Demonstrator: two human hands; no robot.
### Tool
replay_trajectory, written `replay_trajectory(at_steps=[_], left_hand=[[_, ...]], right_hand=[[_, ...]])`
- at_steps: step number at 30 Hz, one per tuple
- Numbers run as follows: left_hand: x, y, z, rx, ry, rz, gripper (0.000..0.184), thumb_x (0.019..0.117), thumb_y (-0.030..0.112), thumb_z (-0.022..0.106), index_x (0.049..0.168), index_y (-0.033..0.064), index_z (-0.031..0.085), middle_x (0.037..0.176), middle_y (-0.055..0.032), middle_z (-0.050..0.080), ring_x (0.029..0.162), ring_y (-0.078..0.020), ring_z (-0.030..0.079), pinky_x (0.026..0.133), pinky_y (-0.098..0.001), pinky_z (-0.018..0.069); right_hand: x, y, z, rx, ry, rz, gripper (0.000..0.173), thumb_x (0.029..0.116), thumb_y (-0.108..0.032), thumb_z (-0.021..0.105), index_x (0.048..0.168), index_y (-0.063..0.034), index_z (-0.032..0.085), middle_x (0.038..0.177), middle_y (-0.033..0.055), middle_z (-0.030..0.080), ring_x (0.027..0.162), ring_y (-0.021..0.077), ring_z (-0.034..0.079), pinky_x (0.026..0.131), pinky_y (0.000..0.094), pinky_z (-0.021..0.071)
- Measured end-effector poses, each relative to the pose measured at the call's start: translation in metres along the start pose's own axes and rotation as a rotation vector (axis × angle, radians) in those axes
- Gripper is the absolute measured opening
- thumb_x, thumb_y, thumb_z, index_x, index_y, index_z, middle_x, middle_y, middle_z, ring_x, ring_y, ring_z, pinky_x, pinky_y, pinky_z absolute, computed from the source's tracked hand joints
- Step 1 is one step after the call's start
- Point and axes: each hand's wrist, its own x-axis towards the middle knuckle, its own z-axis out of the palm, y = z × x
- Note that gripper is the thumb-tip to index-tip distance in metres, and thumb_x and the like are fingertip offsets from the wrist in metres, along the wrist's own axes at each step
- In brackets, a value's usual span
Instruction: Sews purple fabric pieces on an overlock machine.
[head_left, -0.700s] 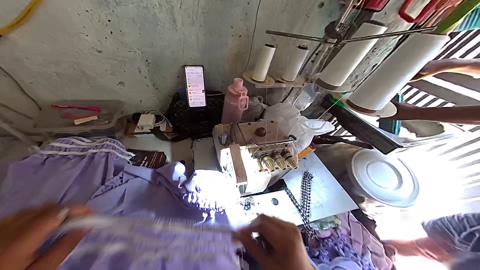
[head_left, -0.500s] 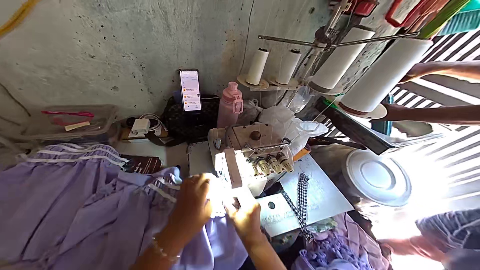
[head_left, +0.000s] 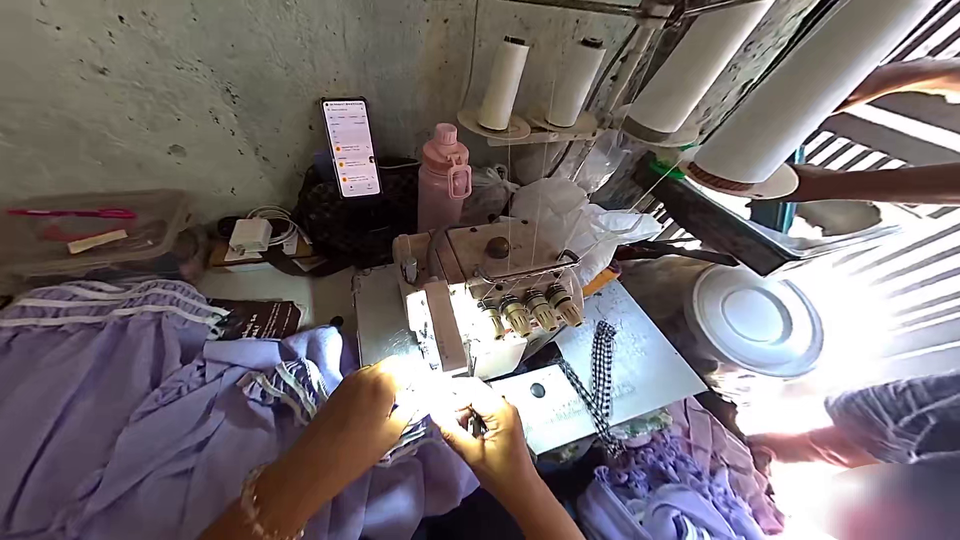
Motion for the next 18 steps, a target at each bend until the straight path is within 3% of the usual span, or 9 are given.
replay_trajectory(at_steps=[3, 13, 16, 18], left_hand=[[-0.0023, -0.0035, 0.0003, -0.063, -0.005, -0.013, 0.020, 0.0884, 0.016, 0.057, 0.082, 0.0025, 0.071, 0.074, -0.0087, 0.061, 0.067, -0.0208, 0.062, 0.062, -0.0357, 0.0510], [-0.0061, -0.0026, 0.0072, -0.113, 0.047, -0.032, 0.025, 0.0900, 0.020, 0.052, 0.083, 0.0049, 0.072, 0.078, -0.0068, 0.065, 0.073, -0.0187, 0.064, 0.068, -0.0354, 0.0522], [-0.0065, -0.0015, 0.0065, -0.121, 0.036, -0.029, 0.035, 0.0866, 0.039, 0.065, 0.084, 0.0049, 0.072, 0.078, -0.0061, 0.067, 0.071, -0.0181, 0.063, 0.066, -0.0357, 0.0513], [-0.0068, -0.0001, 0.0089, -0.102, 0.053, -0.037, 0.035, 0.0827, 0.039, 0.069, 0.085, 0.0044, 0.073, 0.077, -0.0064, 0.068, 0.069, -0.0189, 0.065, 0.066, -0.0368, 0.0528]], right_hand=[[0.0014, -0.0007, -0.0011, 0.065, -0.014, 0.085, 0.016, 0.0851, -0.017, 0.074, 0.080, -0.0032, 0.068, 0.075, -0.0016, 0.064, 0.062, -0.0068, 0.050, 0.056, 0.0086, 0.0405], [0.0035, -0.0038, -0.0009, 0.127, 0.029, 0.143, 0.013, 0.0813, -0.013, 0.076, 0.078, -0.0036, 0.069, 0.074, -0.0046, 0.063, 0.061, -0.0092, 0.048, 0.055, 0.0074, 0.0400], [0.0038, -0.0041, -0.0012, 0.099, 0.042, 0.147, 0.013, 0.0790, -0.013, 0.076, 0.077, -0.0034, 0.068, 0.072, -0.0053, 0.061, 0.060, -0.0099, 0.047, 0.055, 0.0070, 0.0388], [0.0039, -0.0039, -0.0016, 0.084, 0.043, 0.145, 0.013, 0.0799, -0.014, 0.077, 0.078, -0.0032, 0.069, 0.073, -0.0047, 0.062, 0.060, -0.0096, 0.047, 0.054, 0.0070, 0.0385]])
